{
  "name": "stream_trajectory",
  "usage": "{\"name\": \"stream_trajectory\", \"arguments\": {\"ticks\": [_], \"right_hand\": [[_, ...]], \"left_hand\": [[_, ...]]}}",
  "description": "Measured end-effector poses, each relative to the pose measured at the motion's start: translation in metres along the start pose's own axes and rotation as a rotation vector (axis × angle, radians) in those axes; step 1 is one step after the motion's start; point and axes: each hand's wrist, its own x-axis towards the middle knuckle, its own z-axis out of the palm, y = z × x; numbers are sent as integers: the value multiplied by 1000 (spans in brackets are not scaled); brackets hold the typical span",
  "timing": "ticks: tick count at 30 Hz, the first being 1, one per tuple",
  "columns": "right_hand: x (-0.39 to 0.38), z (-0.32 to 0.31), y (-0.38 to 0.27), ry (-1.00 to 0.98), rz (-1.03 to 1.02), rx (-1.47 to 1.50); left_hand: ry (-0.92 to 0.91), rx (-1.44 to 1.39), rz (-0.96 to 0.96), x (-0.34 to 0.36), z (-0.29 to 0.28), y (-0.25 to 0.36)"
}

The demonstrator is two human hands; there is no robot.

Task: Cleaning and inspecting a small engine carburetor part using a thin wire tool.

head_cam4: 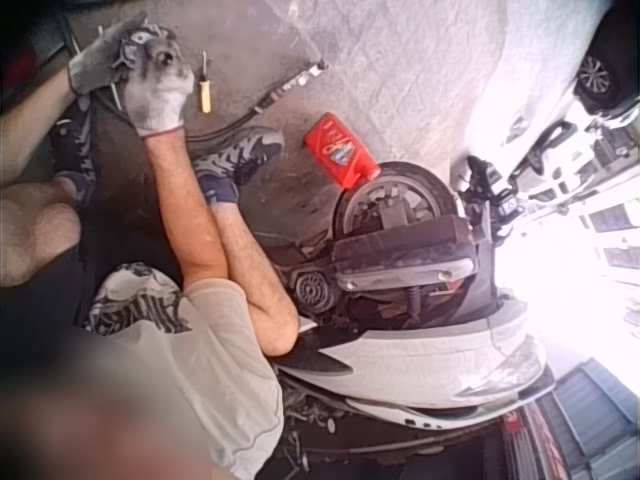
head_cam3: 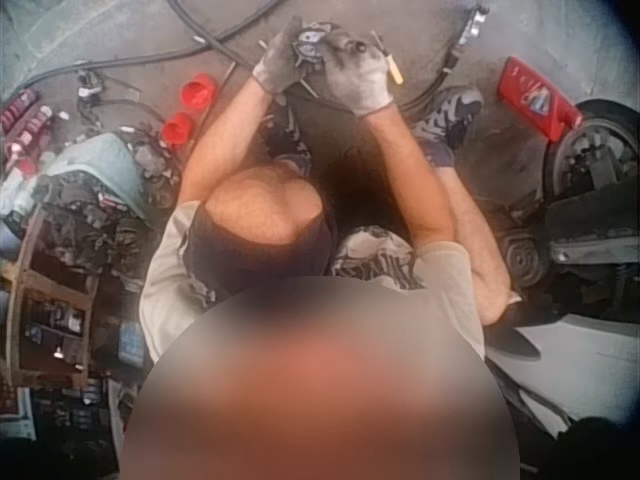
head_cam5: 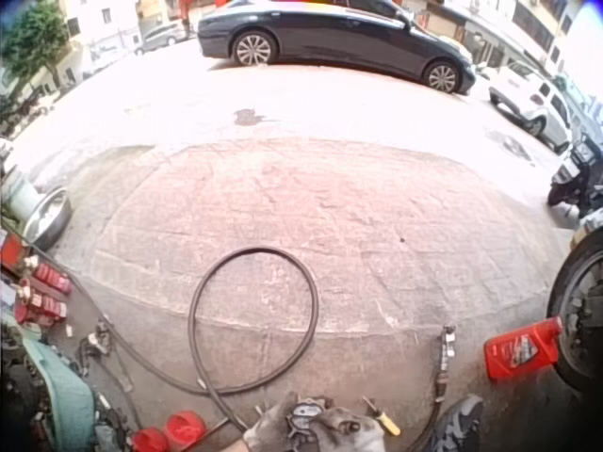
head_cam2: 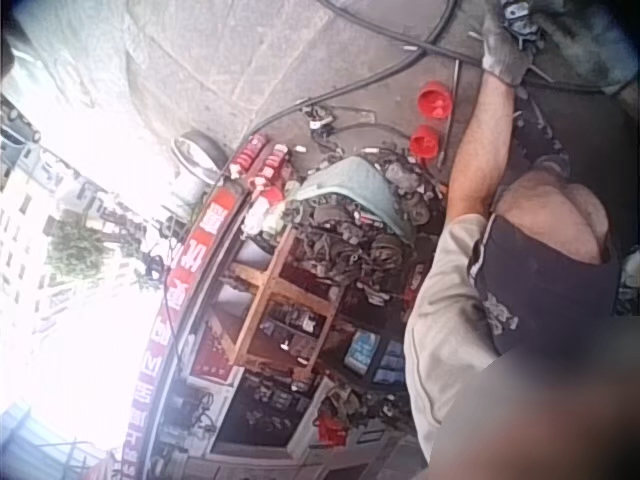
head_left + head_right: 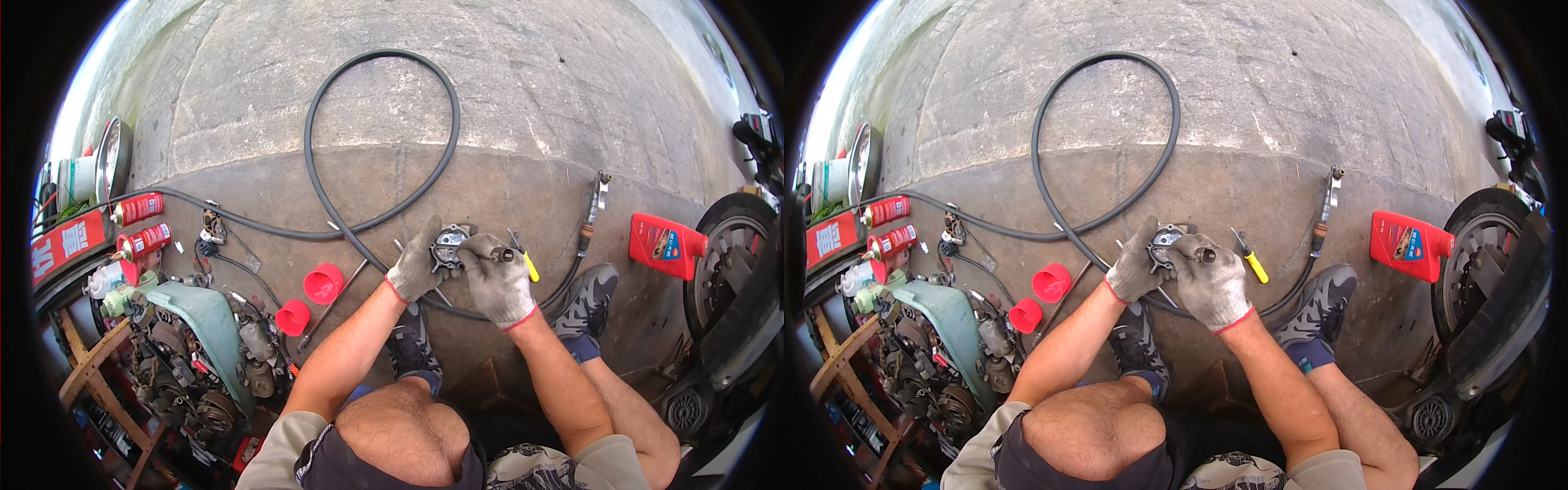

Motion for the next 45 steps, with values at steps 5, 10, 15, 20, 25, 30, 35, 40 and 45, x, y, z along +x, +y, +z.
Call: {"name": "stream_trajectory", "arguments": {"ticks": [5, 10, 15, 20, 25, 30, 35, 40, 45], "right_hand": [[-2, 1, 3, 19, 20, 49], [-4, 3, 3, 26, 44, 163], [-3, 3, 1, 70, 91, 206], [3, -3, 0, 60, 90, 154], [-4, 7, 9, 27, 143, 216], [-3, 6, 4, 64, 48, 102], [1, 2, -3, 8, 109, 2], [-4, 6, 1, 50, 145, 104], [-9, 9, 3, 98, 160, 215]], "left_hand": [[-2, -9, 10, 0, 0, 1], [-23, -56, -3, 0, -2, 2], [-53, -96, 11, 2, -5, 2], [-40, -97, 22, 1, -6, 1], [-58, -73, 9, 2, -5, 1], [-22, -48, 14, 2, -4, 0], [-31, -11, -3, 1, -5, 0], [-50, -73, 7, 3, -7, 1], [-51, -62, 26, 3, -6, 0]]}}
